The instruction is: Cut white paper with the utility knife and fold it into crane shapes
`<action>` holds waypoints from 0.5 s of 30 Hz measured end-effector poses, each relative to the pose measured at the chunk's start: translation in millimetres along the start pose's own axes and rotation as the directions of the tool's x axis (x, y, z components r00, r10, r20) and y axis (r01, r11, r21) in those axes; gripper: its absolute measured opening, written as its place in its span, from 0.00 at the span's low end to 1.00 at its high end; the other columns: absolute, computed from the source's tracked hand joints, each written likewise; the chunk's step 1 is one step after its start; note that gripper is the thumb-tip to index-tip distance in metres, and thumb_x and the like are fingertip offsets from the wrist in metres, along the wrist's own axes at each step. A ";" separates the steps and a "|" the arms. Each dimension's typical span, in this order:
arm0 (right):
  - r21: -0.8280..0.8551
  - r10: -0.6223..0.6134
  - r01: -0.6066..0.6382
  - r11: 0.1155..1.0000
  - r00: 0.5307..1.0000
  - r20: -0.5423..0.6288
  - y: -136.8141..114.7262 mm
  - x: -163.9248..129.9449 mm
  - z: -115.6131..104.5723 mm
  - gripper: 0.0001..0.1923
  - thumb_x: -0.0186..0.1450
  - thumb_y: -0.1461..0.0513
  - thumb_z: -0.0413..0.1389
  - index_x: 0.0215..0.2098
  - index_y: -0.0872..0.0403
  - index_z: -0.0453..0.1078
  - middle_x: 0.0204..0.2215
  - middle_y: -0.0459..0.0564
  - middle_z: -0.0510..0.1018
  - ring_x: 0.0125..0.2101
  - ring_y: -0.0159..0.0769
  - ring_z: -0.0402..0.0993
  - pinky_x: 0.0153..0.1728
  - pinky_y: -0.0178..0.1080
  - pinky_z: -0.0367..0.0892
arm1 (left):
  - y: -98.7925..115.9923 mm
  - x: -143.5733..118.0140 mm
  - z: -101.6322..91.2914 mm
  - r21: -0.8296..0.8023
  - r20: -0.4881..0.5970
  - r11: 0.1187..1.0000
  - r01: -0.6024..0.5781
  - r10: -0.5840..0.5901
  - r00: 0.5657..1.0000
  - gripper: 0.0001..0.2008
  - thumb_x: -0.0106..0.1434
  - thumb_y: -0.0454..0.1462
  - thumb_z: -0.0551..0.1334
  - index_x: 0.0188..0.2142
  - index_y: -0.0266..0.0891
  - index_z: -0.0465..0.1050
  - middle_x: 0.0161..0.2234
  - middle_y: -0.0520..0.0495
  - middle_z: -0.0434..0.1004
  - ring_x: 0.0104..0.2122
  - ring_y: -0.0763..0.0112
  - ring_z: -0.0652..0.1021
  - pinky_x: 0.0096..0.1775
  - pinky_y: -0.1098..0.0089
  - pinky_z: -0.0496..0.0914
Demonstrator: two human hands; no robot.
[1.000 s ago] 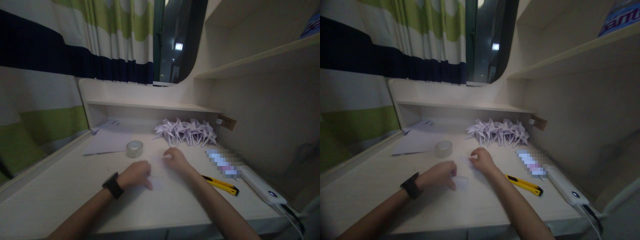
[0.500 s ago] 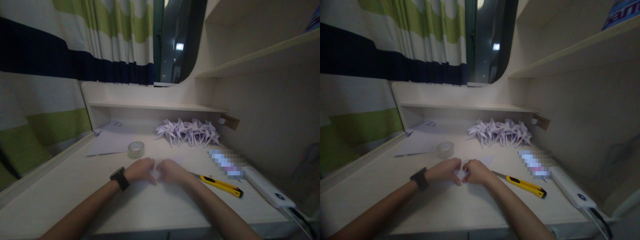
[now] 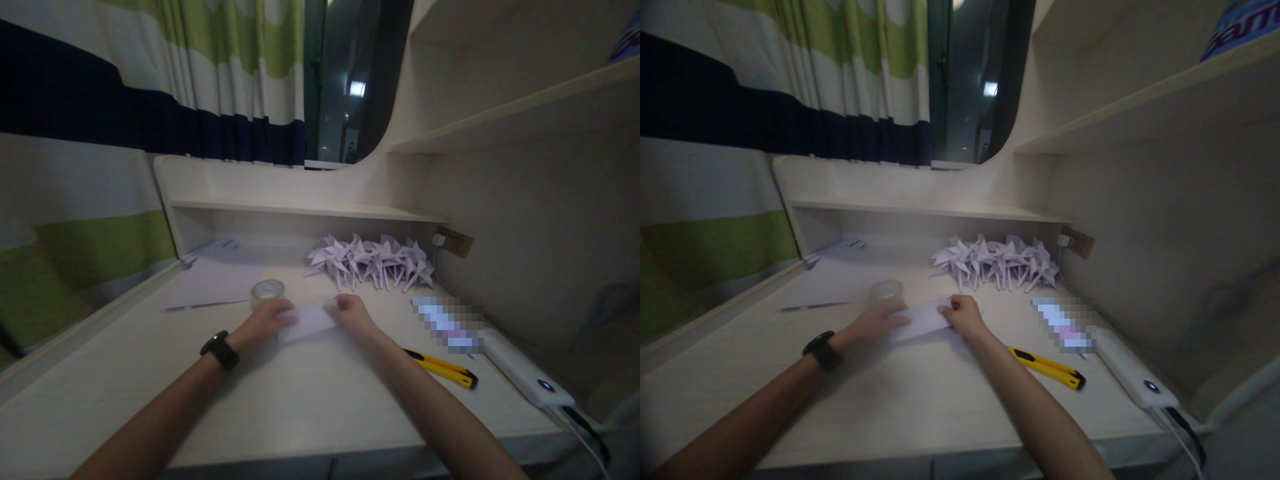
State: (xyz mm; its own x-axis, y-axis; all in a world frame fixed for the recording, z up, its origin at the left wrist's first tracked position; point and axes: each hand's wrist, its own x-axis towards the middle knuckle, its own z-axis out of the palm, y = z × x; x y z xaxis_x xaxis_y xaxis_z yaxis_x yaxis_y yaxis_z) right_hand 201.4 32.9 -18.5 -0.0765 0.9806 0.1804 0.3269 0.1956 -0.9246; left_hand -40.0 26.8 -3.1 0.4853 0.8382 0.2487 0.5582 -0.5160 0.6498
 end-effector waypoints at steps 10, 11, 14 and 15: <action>0.376 0.071 -0.045 0.925 0.996 -0.055 10.0 7.9 -2.3 0.21 0.49 0.46 0.63 0.29 0.55 0.69 0.22 0.45 0.70 0.21 0.32 0.68 0.16 0.35 0.71 | -0.3 -1.5 10.7 -0.603 -0.069 0.775 0.188 -0.285 0.956 0.20 0.57 0.51 0.62 0.40 0.37 0.71 0.26 0.51 0.70 0.23 0.74 0.72 0.27 0.69 0.73; 0.389 0.070 -0.042 0.920 0.996 -0.059 10.4 8.1 -1.4 0.22 0.49 0.46 0.63 0.30 0.55 0.69 0.23 0.45 0.71 0.21 0.31 0.68 0.16 0.35 0.72 | -0.7 -1.9 12.5 -0.646 -0.050 0.738 0.192 -0.293 0.955 0.21 0.56 0.49 0.64 0.44 0.38 0.70 0.30 0.50 0.72 0.25 0.73 0.74 0.28 0.69 0.74; 0.432 0.051 -0.020 0.902 0.997 -0.059 9.6 7.7 -0.7 0.21 0.49 0.48 0.64 0.31 0.55 0.70 0.25 0.46 0.73 0.23 0.33 0.71 0.18 0.36 0.74 | -0.2 -3.1 14.8 -0.680 0.001 0.707 0.196 -0.266 0.964 0.25 0.52 0.43 0.69 0.47 0.37 0.68 0.38 0.45 0.75 0.29 0.70 0.77 0.30 0.70 0.74; 0.448 0.044 -0.017 0.894 0.998 -0.049 8.9 7.2 -1.1 0.21 0.49 0.49 0.65 0.32 0.55 0.71 0.26 0.47 0.74 0.24 0.34 0.72 0.19 0.36 0.75 | 0.6 -3.4 14.7 -0.668 0.000 0.719 0.190 -0.255 0.967 0.24 0.51 0.42 0.70 0.46 0.36 0.69 0.37 0.44 0.75 0.29 0.70 0.77 0.29 0.71 0.74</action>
State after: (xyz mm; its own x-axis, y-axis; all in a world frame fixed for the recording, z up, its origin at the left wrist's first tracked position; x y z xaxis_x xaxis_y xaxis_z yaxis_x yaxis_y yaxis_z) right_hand 204.8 41.7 -25.0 -0.0159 0.9876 0.1560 -0.1286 0.1527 -0.9799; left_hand -31.4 21.1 -14.1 0.3270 0.9421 0.0743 0.0441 -0.0937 0.9946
